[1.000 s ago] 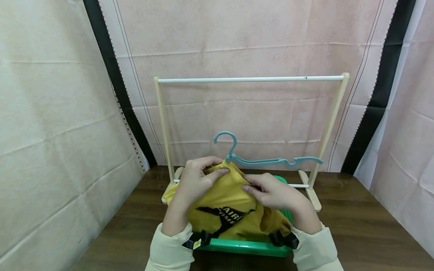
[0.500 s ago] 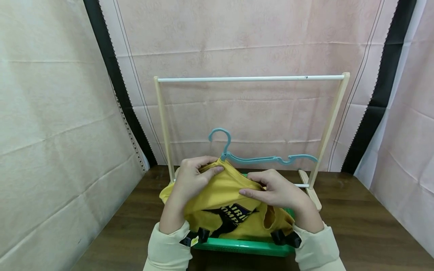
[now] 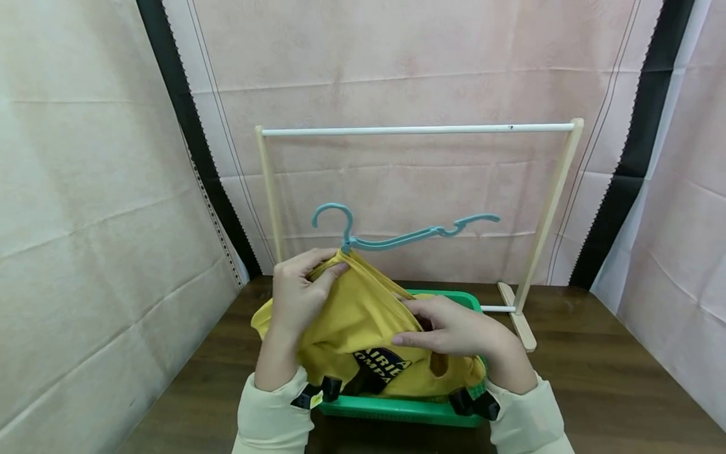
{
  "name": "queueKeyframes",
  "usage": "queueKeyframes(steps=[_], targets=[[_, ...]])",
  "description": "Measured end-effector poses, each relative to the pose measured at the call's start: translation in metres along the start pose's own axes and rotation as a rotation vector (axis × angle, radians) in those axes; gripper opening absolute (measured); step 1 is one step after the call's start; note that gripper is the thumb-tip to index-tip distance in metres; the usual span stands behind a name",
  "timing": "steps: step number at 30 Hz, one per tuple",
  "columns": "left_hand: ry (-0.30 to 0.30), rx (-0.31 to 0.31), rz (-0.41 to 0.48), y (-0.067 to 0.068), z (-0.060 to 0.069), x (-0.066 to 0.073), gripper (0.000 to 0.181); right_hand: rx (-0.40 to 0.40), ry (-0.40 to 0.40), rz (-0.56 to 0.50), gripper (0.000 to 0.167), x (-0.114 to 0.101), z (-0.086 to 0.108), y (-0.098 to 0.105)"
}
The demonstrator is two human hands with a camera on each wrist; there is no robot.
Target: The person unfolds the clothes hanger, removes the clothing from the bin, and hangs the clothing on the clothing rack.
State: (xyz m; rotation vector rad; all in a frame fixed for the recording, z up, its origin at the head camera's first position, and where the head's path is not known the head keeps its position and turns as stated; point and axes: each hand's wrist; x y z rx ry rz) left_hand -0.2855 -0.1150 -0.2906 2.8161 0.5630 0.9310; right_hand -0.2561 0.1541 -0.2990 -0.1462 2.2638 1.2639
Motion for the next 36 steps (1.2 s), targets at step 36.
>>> queueKeyframes(steps=[36], targets=[[0.127, -0.145, 0.046, 0.049, 0.001, -0.020, 0.020, 0.422, 0.152, 0.151, 0.049, 0.021, 0.054, 0.044]])
Point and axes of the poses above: each hand's wrist, its own z-axis away from the middle knuckle, its own y-axis out of the back of the hand, x = y × z, and after that the axes turned 12 degrees about y, right-handed
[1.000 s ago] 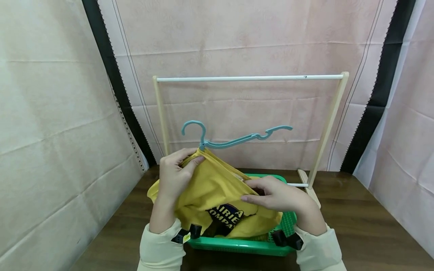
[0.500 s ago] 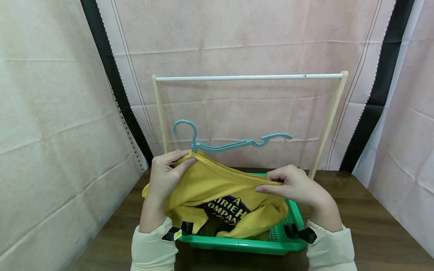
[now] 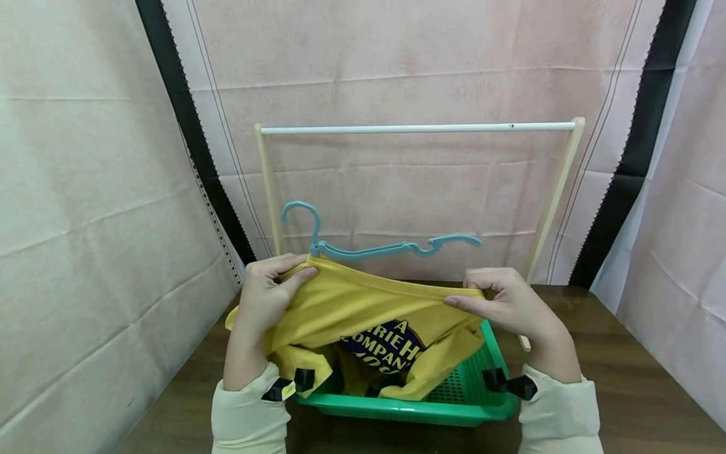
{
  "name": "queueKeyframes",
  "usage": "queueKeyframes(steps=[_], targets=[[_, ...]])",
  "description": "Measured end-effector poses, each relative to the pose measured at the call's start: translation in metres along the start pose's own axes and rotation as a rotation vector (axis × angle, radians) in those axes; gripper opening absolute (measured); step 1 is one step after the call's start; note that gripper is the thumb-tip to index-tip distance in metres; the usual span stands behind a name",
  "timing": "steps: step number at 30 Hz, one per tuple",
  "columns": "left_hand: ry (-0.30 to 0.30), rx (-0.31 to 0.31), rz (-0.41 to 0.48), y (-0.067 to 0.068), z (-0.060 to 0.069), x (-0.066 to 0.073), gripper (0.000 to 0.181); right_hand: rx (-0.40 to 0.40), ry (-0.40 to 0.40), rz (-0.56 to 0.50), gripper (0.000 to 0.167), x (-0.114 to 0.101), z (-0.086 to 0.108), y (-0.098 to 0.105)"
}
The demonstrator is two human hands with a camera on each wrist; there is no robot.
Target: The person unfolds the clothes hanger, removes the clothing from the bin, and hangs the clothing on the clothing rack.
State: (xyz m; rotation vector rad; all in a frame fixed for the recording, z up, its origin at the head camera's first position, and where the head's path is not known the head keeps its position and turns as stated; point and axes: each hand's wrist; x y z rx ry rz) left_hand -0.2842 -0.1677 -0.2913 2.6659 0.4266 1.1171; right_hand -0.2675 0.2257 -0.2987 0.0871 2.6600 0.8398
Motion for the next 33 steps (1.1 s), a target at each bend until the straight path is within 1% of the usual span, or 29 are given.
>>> queueKeyframes(steps=[3, 4, 7, 9, 10, 11, 12, 15, 17, 18, 24, 29, 33], targets=[[-0.003, 0.019, -0.009, 0.000, 0.000, 0.000, 0.020, -0.035, -0.059, -0.045, 0.039, 0.000, 0.006, 0.005], [-0.006, 0.026, -0.015, -0.001, 0.000, 0.004, 0.020, -0.042, -0.082, -0.044, 0.034, 0.000, 0.008, 0.007], [-0.002, 0.026, -0.028, -0.002, 0.000, 0.004, 0.020, -0.033, -0.171, 0.070, 0.025, -0.005, 0.013, 0.014], [0.003, 0.011, -0.032, -0.001, 0.000, 0.004, 0.019, 0.001, -0.180, 0.168, 0.025, -0.006, 0.015, 0.017], [0.002, 0.001, -0.032, -0.001, 0.000, 0.003, 0.019, 0.022, -0.169, 0.203, 0.027, -0.006, 0.015, 0.018], [0.009, -0.009, -0.032, -0.001, -0.001, -0.002, 0.019, 0.047, -0.142, 0.236, 0.031, -0.005, 0.016, 0.018], [0.011, -0.016, -0.035, 0.000, -0.001, -0.002, 0.018, 0.074, -0.103, 0.243, 0.033, -0.003, 0.016, 0.019], [0.034, -0.037, -0.051, 0.002, 0.000, -0.004, 0.017, 0.131, 0.033, 0.217, 0.039, 0.001, 0.013, 0.018], [0.045, -0.046, -0.059, 0.003, 0.001, -0.005, 0.017, 0.156, 0.093, 0.195, 0.041, 0.002, 0.011, 0.018], [0.048, -0.053, -0.061, 0.003, 0.001, -0.005, 0.017, 0.163, 0.110, 0.185, 0.042, 0.001, 0.010, 0.017], [0.072, -0.124, -0.070, 0.004, 0.001, -0.006, 0.015, 0.187, 0.172, 0.158, 0.041, -0.001, 0.008, 0.017], [0.078, -0.174, -0.067, 0.002, 0.002, -0.004, 0.015, 0.191, 0.202, 0.118, 0.039, 0.004, 0.008, 0.017], [0.078, -0.223, -0.115, -0.002, 0.002, -0.002, 0.015, 0.207, 0.209, 0.084, 0.037, 0.004, 0.006, 0.014]])
Point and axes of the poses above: each hand's wrist, its own z-axis away from the middle knuckle, its own y-axis out of the back of the hand, x = y × z, and after that the axes turned 12 degrees about y, right-handed
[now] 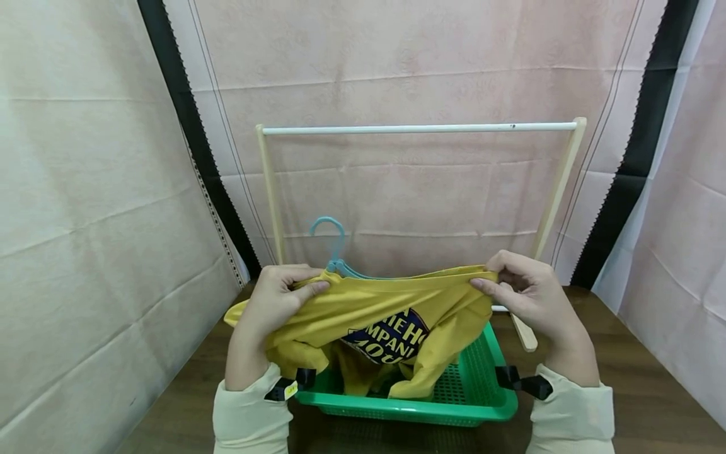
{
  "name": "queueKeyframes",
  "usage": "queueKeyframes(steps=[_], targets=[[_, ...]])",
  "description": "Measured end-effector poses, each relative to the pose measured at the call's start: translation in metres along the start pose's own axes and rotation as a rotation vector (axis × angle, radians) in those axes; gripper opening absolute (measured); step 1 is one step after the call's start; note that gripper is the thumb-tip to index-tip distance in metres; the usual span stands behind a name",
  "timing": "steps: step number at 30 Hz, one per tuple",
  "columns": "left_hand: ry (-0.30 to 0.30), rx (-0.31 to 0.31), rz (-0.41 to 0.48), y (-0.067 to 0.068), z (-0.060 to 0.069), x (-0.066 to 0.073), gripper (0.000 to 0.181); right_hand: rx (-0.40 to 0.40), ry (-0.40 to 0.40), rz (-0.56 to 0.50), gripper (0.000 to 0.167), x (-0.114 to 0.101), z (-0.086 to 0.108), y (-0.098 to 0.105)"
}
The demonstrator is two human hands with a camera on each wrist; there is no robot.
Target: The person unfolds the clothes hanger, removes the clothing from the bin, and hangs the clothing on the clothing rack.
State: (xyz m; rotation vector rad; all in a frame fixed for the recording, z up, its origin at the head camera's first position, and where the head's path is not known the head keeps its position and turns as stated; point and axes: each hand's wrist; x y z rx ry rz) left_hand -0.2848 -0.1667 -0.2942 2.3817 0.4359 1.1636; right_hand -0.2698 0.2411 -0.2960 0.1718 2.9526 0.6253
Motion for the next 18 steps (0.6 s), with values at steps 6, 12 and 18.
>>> queueKeyframes(steps=[6, 12, 18], targets=[[-0.006, -0.061, -0.080, -0.007, -0.003, 0.004, 0.015, 0.003, 0.025, 0.047, 0.037, -0.011, -0.015, -0.010], [-0.052, -0.041, -0.080, -0.012, -0.005, 0.007, 0.014, 0.011, 0.025, 0.098, 0.040, -0.011, -0.018, -0.018], [-0.064, -0.057, -0.073, -0.020, -0.006, 0.014, 0.013, -0.060, -0.054, 0.132, 0.035, -0.010, -0.020, -0.030]])
Point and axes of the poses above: each hand's wrist, its own z-axis away from the middle knuckle, its own y-axis out of the back of the hand, x = y × z, and after that the axes turned 12 degrees about y, right-handed
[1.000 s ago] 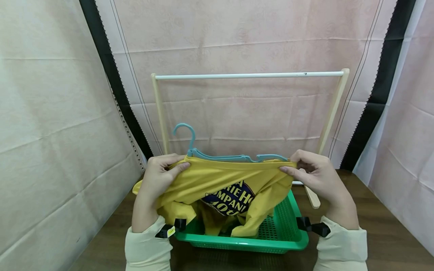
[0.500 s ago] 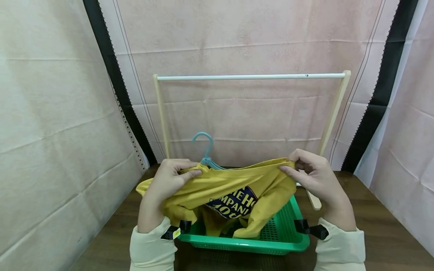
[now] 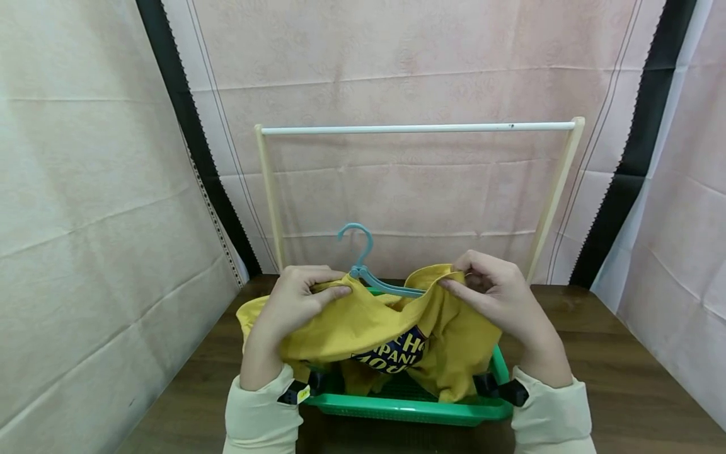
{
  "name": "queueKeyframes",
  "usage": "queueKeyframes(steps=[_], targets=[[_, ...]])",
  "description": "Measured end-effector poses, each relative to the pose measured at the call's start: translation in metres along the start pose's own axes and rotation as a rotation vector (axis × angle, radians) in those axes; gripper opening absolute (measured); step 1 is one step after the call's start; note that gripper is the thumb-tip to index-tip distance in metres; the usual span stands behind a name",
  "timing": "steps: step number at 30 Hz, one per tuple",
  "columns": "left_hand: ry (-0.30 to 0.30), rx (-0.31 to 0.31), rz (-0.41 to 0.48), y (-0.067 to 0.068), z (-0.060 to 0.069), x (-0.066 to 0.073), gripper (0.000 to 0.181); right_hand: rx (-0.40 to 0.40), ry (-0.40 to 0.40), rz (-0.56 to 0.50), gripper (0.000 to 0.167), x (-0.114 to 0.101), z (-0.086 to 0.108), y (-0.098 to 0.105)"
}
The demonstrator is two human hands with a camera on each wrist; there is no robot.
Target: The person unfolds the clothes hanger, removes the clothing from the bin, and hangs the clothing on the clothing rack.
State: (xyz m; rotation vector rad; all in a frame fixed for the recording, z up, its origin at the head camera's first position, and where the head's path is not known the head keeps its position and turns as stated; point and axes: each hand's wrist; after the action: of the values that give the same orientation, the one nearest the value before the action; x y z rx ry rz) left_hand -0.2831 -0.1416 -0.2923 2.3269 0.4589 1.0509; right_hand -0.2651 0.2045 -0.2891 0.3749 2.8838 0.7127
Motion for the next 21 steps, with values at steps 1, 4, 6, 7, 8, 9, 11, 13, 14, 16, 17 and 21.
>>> queueKeyframes(steps=[1, 4, 6, 7, 8, 9, 11, 13, 14, 16, 17, 21], targets=[[0.005, -0.004, 0.002, -0.001, 0.000, 0.001, 0.012, -0.014, -0.014, 0.006, 0.034, -0.001, -0.001, -0.002], [0.015, -0.008, 0.010, -0.004, -0.001, 0.003, 0.011, -0.034, -0.023, 0.013, 0.032, -0.003, -0.003, -0.008], [0.016, -0.006, 0.016, -0.005, -0.001, 0.004, 0.010, -0.027, 0.000, 0.005, 0.033, -0.003, -0.005, -0.012], [0.014, -0.006, 0.017, -0.006, -0.002, 0.004, 0.009, -0.016, 0.018, 0.001, 0.034, -0.003, -0.005, -0.014], [0.011, -0.005, 0.016, -0.006, -0.002, 0.004, 0.009, -0.001, 0.038, 0.000, 0.035, -0.003, -0.006, -0.016], [0.009, -0.005, 0.013, -0.007, -0.002, 0.004, 0.008, 0.015, 0.060, 0.005, 0.035, -0.003, -0.007, -0.018], [0.005, 0.000, 0.006, -0.008, -0.003, 0.005, 0.008, 0.050, 0.105, 0.011, 0.036, -0.003, -0.010, -0.023], [0.001, 0.002, 0.002, -0.009, -0.003, 0.007, 0.007, 0.077, 0.134, 0.016, 0.035, -0.005, -0.012, -0.029], [-0.001, 0.002, 0.001, -0.010, -0.004, 0.008, 0.007, 0.084, 0.144, 0.015, 0.035, -0.005, -0.014, -0.032], [-0.007, -0.004, -0.002, -0.013, -0.005, 0.008, 0.007, 0.071, 0.155, -0.001, 0.034, -0.006, -0.016, -0.037], [-0.007, -0.007, -0.005, -0.014, -0.005, 0.008, 0.007, 0.055, 0.156, -0.009, 0.033, -0.007, -0.016, -0.039], [0.003, -0.024, -0.015, -0.017, -0.005, 0.007, 0.007, -0.036, 0.117, -0.057, 0.028, -0.010, -0.016, -0.040]])
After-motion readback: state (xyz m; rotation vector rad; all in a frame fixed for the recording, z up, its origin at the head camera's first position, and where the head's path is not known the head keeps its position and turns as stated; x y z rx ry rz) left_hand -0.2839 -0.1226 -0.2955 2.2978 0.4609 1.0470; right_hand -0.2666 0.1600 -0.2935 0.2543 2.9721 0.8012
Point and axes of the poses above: each hand's wrist, its own z-axis away from the middle knuckle, its own y-axis out of the back of the hand, x = y × z, and after that the axes turned 12 degrees about y, right-handed
